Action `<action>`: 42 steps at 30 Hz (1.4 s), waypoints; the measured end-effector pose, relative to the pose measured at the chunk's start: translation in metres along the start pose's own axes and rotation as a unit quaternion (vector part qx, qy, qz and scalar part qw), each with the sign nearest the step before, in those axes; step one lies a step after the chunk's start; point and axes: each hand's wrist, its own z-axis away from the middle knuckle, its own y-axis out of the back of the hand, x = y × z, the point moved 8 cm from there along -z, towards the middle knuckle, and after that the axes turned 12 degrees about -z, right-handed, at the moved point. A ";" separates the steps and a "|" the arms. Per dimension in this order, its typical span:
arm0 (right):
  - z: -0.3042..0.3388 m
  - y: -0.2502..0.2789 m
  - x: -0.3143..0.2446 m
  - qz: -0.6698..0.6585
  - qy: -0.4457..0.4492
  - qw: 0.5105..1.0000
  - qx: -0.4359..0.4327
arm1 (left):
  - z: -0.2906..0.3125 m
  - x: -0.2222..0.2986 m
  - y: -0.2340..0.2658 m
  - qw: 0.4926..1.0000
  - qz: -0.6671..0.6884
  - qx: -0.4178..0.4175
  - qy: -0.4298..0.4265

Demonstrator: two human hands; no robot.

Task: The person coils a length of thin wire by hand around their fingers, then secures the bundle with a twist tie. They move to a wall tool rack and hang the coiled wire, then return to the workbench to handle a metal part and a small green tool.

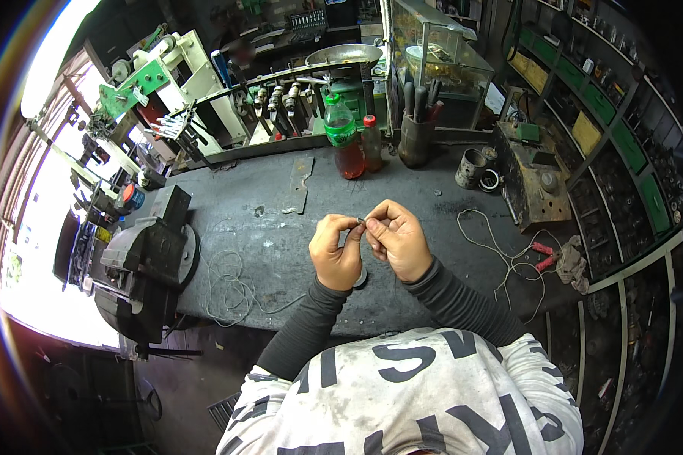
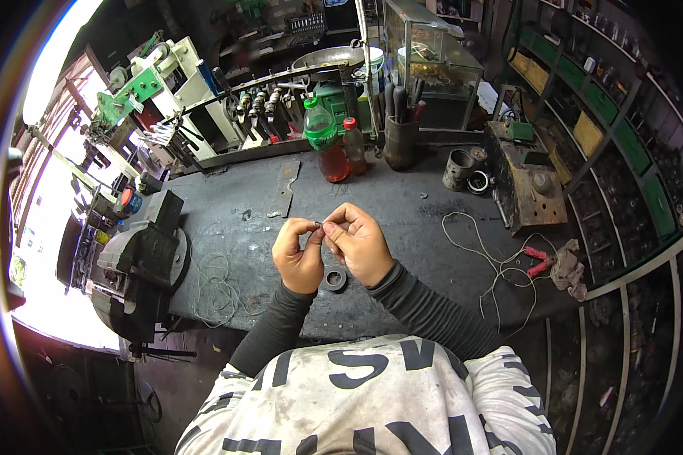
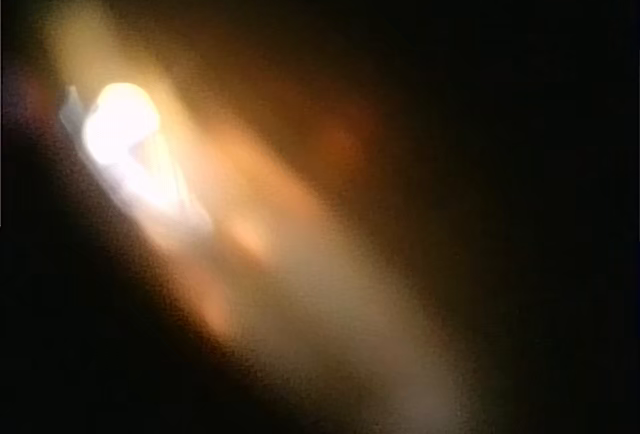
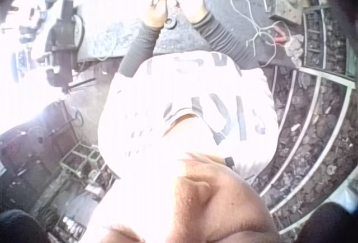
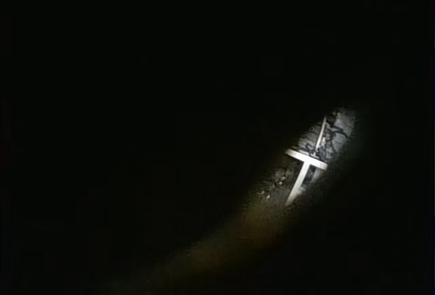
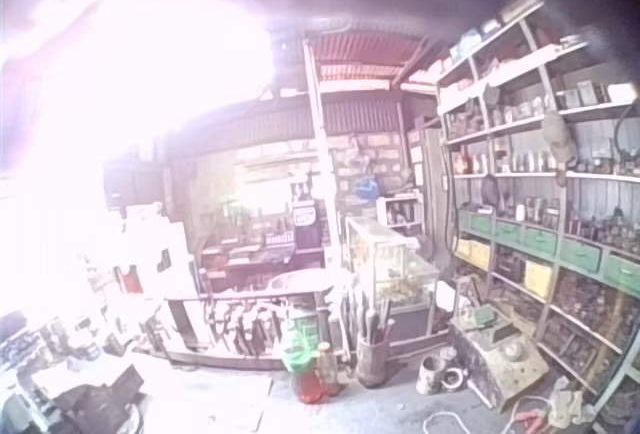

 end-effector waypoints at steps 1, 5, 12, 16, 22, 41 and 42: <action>-0.001 0.000 -0.008 0.095 0.069 0.993 0.002 | 0.006 -0.010 -0.006 0.993 0.080 -0.020 0.085; 0.012 -0.026 -0.052 0.486 0.340 0.803 -0.061 | 0.031 -0.030 -0.027 0.853 0.343 -0.161 0.360; 0.027 -0.034 -0.044 0.600 0.382 0.668 -0.218 | 0.028 -0.059 -0.015 0.692 0.313 -0.514 0.399; 0.015 -0.014 -0.026 0.570 0.291 0.736 -0.221 | -0.016 -0.012 -0.005 0.875 -0.104 -0.462 -0.104; -0.003 0.019 -0.028 0.528 -0.012 0.827 -0.194 | -0.010 -0.034 0.007 0.863 -0.140 -0.475 -0.105; -0.005 0.090 -0.431 0.669 0.239 0.703 0.024 | -0.077 -0.068 0.067 0.825 -0.060 -0.559 0.048; -0.005 0.108 -0.444 0.659 0.229 0.716 0.033 | -0.078 -0.066 0.070 0.839 0.005 -0.534 0.104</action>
